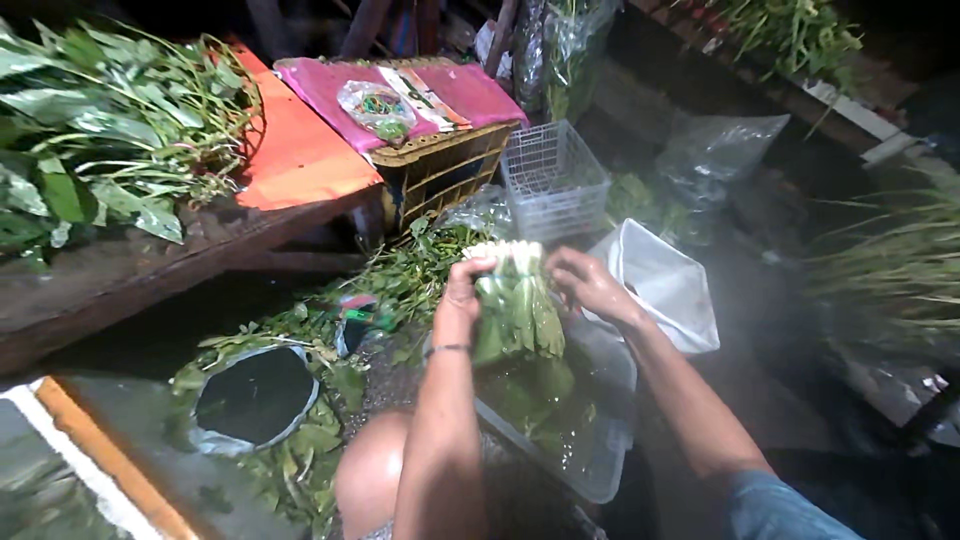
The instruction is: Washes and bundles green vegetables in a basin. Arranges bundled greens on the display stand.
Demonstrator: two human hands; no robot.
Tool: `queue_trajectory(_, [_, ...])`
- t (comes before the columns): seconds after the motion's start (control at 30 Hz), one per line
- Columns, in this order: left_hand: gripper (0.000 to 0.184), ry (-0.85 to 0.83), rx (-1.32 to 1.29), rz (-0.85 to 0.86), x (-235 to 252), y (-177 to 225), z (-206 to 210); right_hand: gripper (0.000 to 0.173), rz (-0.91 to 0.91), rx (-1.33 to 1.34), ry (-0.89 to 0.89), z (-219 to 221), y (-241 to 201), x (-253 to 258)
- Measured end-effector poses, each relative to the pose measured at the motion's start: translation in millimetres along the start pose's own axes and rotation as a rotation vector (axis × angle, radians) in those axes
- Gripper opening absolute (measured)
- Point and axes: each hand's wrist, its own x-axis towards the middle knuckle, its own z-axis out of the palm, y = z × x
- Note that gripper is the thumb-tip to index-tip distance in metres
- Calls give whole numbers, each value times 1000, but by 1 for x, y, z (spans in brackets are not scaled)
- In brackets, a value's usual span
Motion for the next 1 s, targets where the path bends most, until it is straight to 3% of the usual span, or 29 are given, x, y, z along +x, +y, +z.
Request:
queue_trajectory(0.1, [11, 82, 38, 25, -4, 3, 7, 26, -76, -126, 78, 8, 6, -9])
queue_trajectory(0.2, [12, 83, 20, 24, -6, 4, 7, 42, 2, -182, 56, 11, 5, -19])
queue_trajectory(0.3, [18, 18, -18, 5, -5, 3, 2, 35, 125, -111, -59, 5, 1, -25])
queue_trajectory(0.5, [17, 44, 144, -125, -4, 4, 4, 21, 85, -408, -29, -5, -10, -27])
queue_trajectory(0.73, [16, 32, 95, -85, -4, 8, 7, 23, 73, -296, -61, -9, -3, -15])
queue_trajectory(0.9, [12, 75, 393, -110, -10, 15, 13, 25, 92, -453, -207, -7, -19, -14])
queue_trajectory(1.0, [20, 61, 476, -153, -9, 15, 12, 24, -27, -519, -19, -3, -12, -17])
